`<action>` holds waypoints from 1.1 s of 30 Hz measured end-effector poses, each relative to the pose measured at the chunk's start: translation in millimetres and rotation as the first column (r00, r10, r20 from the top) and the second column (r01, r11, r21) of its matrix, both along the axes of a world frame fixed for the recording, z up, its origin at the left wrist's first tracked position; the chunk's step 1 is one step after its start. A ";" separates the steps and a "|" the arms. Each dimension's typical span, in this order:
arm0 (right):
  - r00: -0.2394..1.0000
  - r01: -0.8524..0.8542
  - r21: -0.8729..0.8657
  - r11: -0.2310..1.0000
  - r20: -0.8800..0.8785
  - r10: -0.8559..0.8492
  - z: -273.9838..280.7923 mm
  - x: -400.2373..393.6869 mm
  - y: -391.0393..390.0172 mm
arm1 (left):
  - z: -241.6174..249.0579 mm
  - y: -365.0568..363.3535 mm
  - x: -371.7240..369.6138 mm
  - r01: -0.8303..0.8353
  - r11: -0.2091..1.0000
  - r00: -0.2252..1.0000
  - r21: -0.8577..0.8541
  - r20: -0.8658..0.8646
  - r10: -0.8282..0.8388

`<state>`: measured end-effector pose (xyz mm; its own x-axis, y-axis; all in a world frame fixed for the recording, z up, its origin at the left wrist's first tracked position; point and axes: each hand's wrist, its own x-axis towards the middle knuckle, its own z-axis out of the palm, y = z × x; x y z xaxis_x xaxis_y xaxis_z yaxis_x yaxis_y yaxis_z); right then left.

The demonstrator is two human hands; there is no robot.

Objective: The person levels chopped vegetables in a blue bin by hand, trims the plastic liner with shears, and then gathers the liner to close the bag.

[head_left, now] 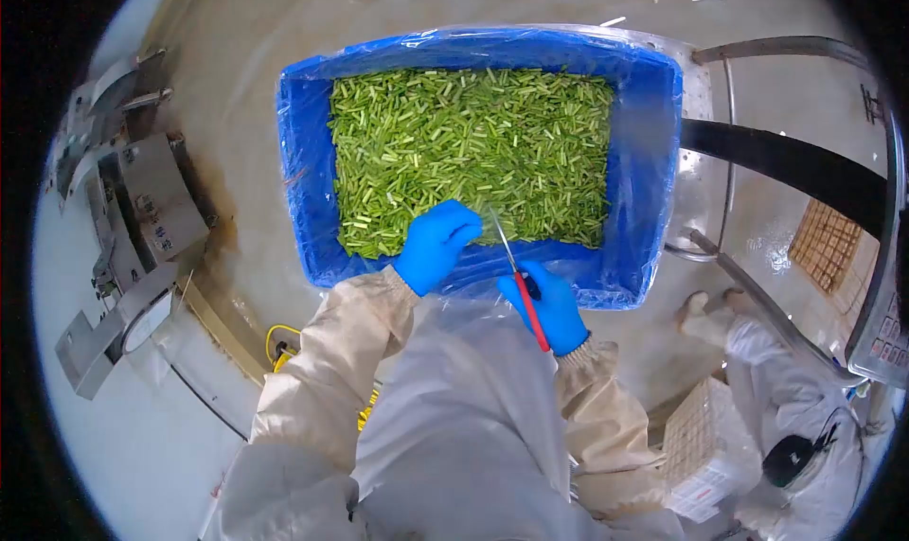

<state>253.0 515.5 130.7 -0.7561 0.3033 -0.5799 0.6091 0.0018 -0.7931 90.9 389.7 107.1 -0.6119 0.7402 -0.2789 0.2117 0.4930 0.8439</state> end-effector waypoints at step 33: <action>0.761 0.645 -0.465 0.607 0.321 -0.563 -24.8 71.0 47.9 | -149.6 191.4 -41.6 0.439 0.458 0.696 -0.773 -0.029 -0.717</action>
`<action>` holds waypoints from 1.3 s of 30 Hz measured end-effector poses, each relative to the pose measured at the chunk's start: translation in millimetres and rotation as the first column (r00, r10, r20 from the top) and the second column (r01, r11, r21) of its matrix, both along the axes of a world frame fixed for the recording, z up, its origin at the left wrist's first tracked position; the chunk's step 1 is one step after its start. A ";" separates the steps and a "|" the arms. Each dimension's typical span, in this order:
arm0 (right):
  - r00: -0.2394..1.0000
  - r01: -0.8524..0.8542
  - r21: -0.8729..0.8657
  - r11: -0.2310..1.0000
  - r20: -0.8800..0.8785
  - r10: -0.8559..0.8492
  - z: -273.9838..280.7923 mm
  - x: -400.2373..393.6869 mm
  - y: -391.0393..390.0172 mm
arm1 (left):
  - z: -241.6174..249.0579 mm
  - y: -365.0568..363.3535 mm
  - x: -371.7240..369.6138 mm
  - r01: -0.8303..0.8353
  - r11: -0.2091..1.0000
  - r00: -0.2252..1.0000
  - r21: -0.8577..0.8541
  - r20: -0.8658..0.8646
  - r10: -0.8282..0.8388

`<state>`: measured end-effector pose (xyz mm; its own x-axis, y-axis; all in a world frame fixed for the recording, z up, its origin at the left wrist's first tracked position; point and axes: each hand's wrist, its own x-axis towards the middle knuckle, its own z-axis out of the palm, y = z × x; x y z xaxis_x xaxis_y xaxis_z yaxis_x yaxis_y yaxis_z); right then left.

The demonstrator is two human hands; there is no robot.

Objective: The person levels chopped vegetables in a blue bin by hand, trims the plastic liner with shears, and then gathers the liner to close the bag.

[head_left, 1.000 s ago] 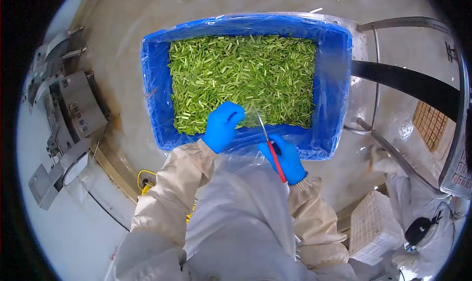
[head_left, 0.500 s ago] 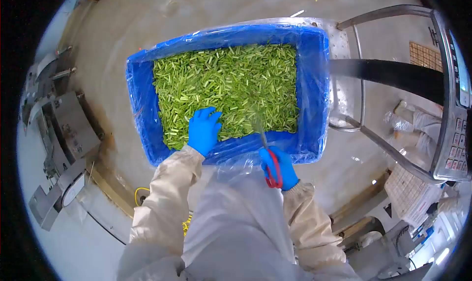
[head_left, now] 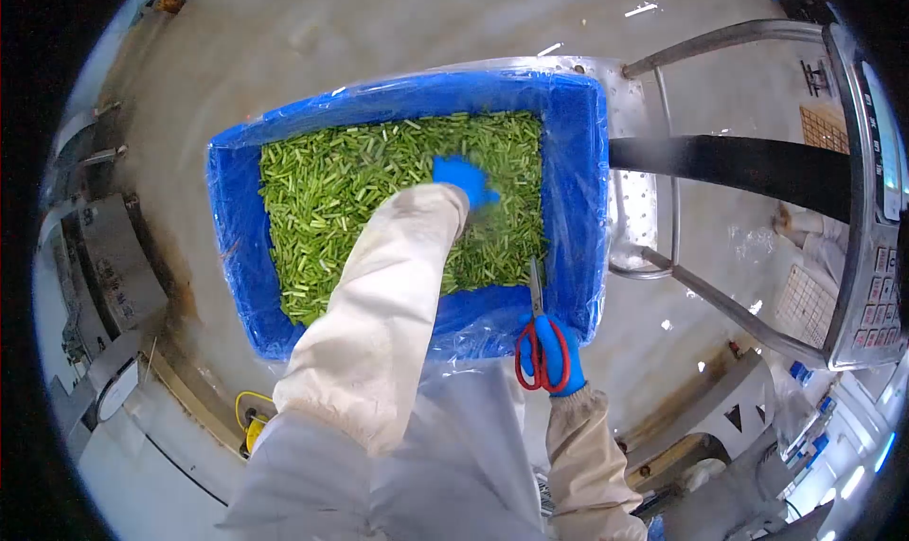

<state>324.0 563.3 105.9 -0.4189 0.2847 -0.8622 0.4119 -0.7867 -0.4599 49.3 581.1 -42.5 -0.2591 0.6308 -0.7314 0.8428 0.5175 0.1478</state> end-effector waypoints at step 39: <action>0.996 0.086 0.050 0.995 -0.032 -0.084 5.6 -0.7 4.1 | -55.0 10.1 -35.3 0.227 0.815 0.890 0.533 -0.453 0.048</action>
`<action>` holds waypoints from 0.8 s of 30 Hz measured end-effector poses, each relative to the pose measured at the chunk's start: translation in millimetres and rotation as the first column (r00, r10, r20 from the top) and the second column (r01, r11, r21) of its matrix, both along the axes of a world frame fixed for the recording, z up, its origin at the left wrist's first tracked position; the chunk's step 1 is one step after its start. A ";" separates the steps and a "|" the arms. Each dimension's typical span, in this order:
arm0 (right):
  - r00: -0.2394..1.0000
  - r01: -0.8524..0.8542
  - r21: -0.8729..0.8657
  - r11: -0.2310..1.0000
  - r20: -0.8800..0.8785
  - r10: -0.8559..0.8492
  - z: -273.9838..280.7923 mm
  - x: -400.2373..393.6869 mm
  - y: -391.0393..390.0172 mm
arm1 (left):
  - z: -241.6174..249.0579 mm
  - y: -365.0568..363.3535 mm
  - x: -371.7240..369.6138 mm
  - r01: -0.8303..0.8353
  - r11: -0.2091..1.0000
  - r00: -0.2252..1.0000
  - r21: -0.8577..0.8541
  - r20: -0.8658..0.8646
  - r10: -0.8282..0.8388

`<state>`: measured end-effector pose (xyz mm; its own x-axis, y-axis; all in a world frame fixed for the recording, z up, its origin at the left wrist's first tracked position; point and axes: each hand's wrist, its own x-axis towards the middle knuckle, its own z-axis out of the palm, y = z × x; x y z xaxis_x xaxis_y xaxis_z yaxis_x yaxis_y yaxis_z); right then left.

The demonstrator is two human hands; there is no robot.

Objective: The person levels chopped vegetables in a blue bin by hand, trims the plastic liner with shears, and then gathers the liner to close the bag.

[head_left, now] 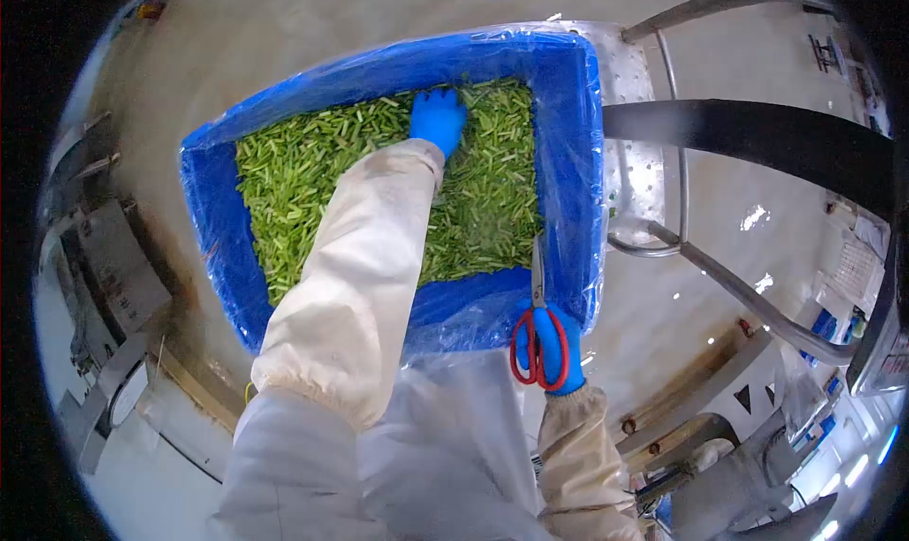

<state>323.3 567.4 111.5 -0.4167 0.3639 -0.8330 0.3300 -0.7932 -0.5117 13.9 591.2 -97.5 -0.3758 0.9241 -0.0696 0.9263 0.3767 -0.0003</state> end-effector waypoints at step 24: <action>0.831 -0.503 0.602 0.620 0.141 0.538 9.1 -57.7 -20.2 | 201.9 -128.6 63.1 -0.518 0.819 -0.168 -0.246 0.968 0.185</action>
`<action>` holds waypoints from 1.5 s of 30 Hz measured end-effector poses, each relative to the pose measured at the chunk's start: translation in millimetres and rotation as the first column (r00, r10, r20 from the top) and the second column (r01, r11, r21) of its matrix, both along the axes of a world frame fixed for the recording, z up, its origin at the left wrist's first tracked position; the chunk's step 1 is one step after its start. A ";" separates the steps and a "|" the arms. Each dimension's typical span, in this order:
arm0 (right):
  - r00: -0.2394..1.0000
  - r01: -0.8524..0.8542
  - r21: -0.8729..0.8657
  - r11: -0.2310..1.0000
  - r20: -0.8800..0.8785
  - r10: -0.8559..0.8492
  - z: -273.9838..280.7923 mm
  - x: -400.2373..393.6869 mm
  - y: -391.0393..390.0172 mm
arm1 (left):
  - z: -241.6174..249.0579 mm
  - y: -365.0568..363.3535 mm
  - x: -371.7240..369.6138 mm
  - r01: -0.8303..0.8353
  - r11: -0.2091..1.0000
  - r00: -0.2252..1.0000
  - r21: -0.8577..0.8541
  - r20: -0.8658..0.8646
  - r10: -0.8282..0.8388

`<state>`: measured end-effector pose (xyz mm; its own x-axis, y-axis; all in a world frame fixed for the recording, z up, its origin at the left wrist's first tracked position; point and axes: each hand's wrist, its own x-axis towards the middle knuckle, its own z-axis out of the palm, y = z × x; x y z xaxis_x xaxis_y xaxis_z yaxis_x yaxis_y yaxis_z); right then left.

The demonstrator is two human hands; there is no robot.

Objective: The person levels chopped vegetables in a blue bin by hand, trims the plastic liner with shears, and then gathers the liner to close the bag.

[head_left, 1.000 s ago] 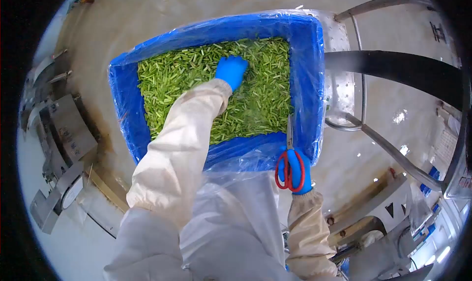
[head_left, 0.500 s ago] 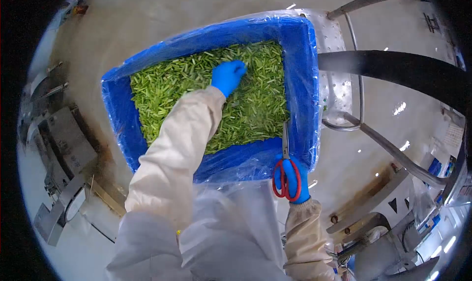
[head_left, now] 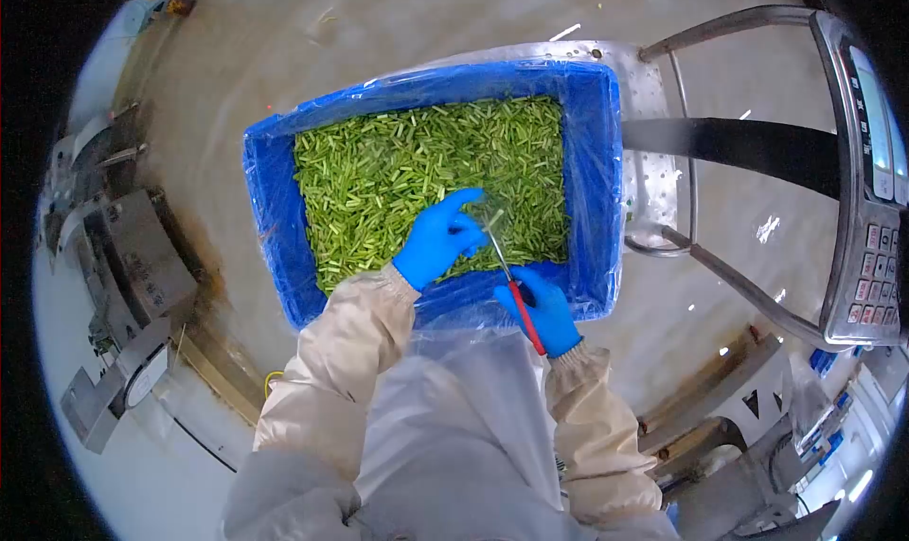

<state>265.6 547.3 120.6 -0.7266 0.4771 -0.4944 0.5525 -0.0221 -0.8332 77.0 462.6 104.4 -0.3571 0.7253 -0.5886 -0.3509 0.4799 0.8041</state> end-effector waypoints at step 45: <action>0.801 0.579 -0.307 0.756 0.387 -0.456 30.9 81.2 -6.3 | -158.7 24.9 2.9 0.305 0.882 0.430 -0.360 -0.774 -0.465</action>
